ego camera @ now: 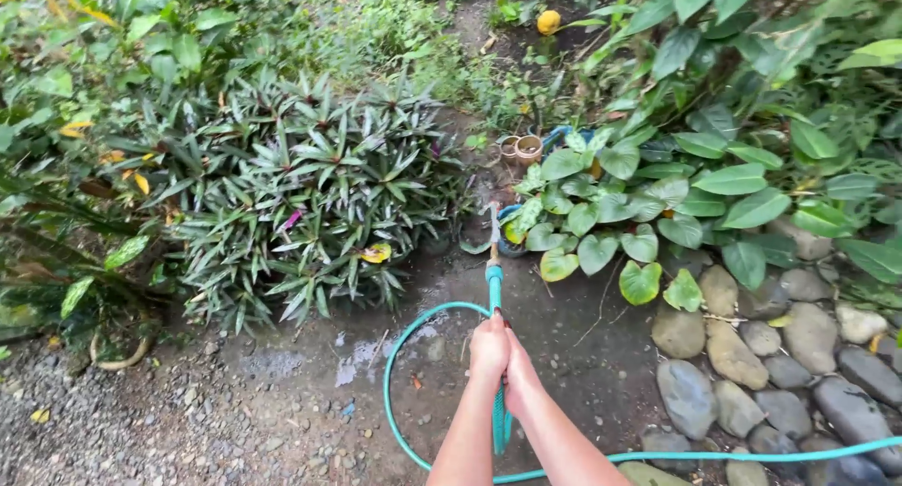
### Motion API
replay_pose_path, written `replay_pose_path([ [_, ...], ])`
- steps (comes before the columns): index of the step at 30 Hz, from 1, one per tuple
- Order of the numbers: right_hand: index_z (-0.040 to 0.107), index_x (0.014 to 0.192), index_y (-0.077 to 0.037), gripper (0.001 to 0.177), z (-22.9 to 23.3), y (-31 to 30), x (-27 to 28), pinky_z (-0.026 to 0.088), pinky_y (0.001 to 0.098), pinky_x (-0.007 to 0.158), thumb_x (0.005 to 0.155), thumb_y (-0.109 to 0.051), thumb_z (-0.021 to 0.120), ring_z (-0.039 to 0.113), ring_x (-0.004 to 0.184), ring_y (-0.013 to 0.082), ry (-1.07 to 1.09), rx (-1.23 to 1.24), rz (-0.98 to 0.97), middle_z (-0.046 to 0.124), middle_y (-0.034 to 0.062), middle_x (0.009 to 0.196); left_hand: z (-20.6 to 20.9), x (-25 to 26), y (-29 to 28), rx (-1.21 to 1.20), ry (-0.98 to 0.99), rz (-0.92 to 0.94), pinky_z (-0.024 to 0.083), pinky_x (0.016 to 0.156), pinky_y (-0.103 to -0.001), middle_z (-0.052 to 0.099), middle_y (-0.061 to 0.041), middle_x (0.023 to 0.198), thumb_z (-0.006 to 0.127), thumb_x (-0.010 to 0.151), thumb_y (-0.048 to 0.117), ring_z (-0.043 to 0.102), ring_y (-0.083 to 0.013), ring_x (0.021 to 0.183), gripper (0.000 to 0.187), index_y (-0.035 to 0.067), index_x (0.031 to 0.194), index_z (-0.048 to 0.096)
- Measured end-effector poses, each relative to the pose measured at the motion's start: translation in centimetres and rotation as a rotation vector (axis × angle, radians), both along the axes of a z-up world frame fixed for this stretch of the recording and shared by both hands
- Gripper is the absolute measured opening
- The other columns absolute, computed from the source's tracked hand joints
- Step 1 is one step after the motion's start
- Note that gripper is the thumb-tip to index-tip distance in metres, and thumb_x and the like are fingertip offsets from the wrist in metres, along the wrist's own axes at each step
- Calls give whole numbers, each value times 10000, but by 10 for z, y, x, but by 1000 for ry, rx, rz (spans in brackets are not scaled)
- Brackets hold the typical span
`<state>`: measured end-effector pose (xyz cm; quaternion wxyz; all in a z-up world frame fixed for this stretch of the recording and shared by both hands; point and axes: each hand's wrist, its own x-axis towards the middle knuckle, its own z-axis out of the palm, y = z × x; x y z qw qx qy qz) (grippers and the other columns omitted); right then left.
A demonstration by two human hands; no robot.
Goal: Watering various plants in an outdoor garden using a garden hose
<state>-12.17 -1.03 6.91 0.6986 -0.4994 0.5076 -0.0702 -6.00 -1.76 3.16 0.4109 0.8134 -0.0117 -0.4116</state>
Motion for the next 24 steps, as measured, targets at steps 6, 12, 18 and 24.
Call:
replay_pose_path([
  [6, 608, 1039, -75, 648, 5, 5, -13, 545, 506, 822, 925, -702, 492, 630, 913, 315, -31, -24, -70, 583, 112, 969, 2, -17, 2, 50, 29, -37, 506, 895, -457, 727, -177, 1131, 351, 1022, 478, 671, -369, 1068, 551, 69, 1103, 710],
  [12, 610, 1049, -75, 650, 13, 12, -16, 539, 504, 834, 925, -701, 489, 626, 930, 315, -24, 4, -127, 585, 113, 984, -14, -16, 7, 59, 40, -76, 492, 798, -465, 733, -188, 1055, 353, 1030, 470, 679, -366, 964, 564, 36, 1033, 714],
  [18, 613, 1060, -75, 652, 12, 14, -24, 534, 502, 846, 925, -700, 486, 622, 948, 314, -6, 12, -164, 587, 115, 999, 5, -24, 12, 74, 95, -78, 485, 756, -447, 722, -175, 1017, 348, 1038, 475, 670, -344, 903, 557, 43, 1005, 697],
  [24, 616, 1070, -75, 655, 23, 5, -17, 528, 500, 858, 925, -699, 483, 618, 965, 313, 16, 26, -175, 589, 116, 1015, 7, -18, 6, 38, 43, -78, 470, 738, -448, 712, -169, 961, 335, 1052, 439, 664, -342, 861, 541, 33, 964, 680],
])
